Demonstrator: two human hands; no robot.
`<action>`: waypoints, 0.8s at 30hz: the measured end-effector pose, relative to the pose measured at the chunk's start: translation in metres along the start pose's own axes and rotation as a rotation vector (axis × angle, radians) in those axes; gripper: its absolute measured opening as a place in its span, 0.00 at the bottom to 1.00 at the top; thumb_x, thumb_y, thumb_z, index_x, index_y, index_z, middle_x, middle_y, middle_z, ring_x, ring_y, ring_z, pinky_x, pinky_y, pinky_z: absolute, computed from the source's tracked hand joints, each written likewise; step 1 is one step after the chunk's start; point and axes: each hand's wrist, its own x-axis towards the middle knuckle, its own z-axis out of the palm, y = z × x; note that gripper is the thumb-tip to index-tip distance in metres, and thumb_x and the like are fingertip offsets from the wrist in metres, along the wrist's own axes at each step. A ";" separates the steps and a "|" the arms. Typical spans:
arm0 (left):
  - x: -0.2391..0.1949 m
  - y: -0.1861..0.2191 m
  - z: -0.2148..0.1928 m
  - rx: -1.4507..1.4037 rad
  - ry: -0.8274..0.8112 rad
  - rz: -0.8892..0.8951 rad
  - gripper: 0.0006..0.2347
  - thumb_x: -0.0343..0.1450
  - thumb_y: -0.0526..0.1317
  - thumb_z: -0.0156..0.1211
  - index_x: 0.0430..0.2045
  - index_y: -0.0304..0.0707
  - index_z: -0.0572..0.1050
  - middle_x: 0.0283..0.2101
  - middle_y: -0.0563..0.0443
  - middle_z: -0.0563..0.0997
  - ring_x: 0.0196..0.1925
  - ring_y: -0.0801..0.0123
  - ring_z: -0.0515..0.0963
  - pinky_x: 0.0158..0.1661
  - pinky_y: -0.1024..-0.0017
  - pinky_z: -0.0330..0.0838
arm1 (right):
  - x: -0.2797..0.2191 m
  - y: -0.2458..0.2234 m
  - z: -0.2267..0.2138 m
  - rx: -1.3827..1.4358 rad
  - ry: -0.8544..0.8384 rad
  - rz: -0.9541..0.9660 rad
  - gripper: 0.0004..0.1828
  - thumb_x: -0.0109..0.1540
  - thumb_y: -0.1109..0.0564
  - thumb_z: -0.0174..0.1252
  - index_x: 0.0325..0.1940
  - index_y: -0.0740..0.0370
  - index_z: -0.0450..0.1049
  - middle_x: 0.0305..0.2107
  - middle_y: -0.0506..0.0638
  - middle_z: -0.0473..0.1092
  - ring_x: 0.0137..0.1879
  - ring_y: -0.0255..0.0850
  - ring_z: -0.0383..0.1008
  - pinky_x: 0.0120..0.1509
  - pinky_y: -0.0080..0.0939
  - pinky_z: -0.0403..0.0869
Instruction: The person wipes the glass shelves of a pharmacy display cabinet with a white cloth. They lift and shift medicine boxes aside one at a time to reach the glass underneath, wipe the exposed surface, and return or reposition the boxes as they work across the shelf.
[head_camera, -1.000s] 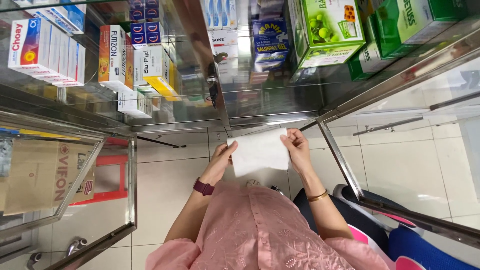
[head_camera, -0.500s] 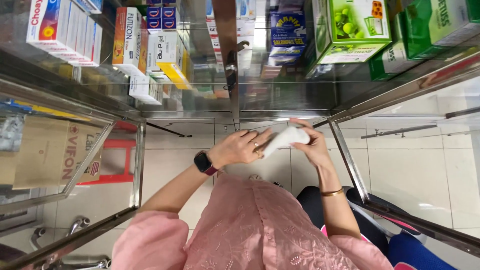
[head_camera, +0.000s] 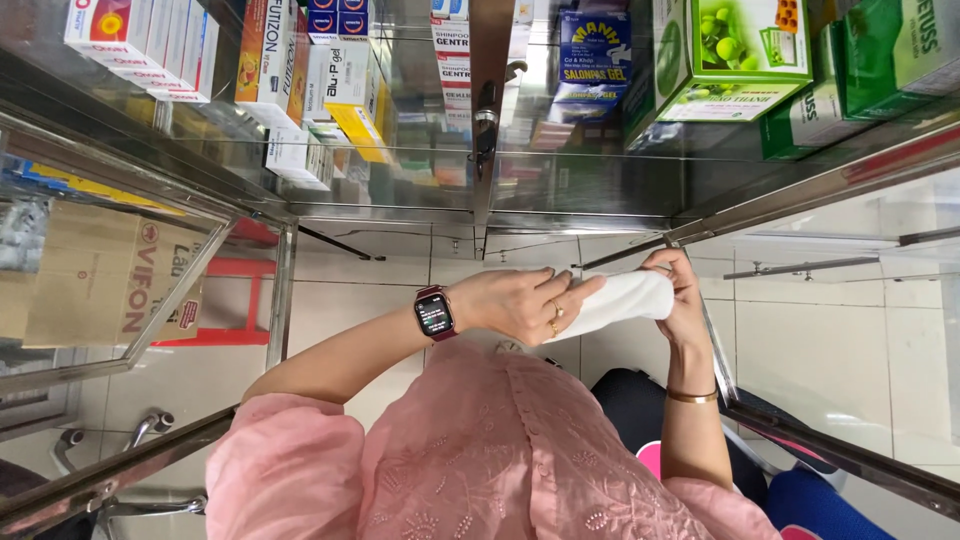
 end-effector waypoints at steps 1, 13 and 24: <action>-0.001 -0.001 -0.001 -0.002 0.000 -0.001 0.07 0.71 0.37 0.59 0.30 0.31 0.79 0.61 0.29 0.77 0.41 0.62 0.82 0.41 0.74 0.78 | -0.001 -0.002 0.001 0.000 0.002 0.002 0.18 0.65 0.67 0.63 0.57 0.61 0.70 0.42 0.58 0.79 0.45 0.41 0.81 0.44 0.35 0.81; -0.013 0.013 0.000 -0.104 0.026 -0.147 0.10 0.73 0.37 0.58 0.46 0.40 0.77 0.61 0.33 0.77 0.29 0.75 0.77 0.32 0.80 0.73 | -0.014 0.008 -0.020 -0.115 0.175 0.011 0.09 0.63 0.69 0.64 0.48 0.66 0.76 0.40 0.54 0.77 0.42 0.37 0.79 0.46 0.34 0.80; -0.020 0.025 0.009 -0.793 0.154 -0.687 0.11 0.67 0.24 0.53 0.36 0.38 0.79 0.55 0.50 0.81 0.36 0.63 0.83 0.38 0.71 0.79 | 0.011 -0.049 0.081 0.386 -0.020 0.185 0.19 0.73 0.49 0.49 0.58 0.69 0.70 0.42 0.64 0.76 0.45 0.49 0.82 0.40 0.42 0.84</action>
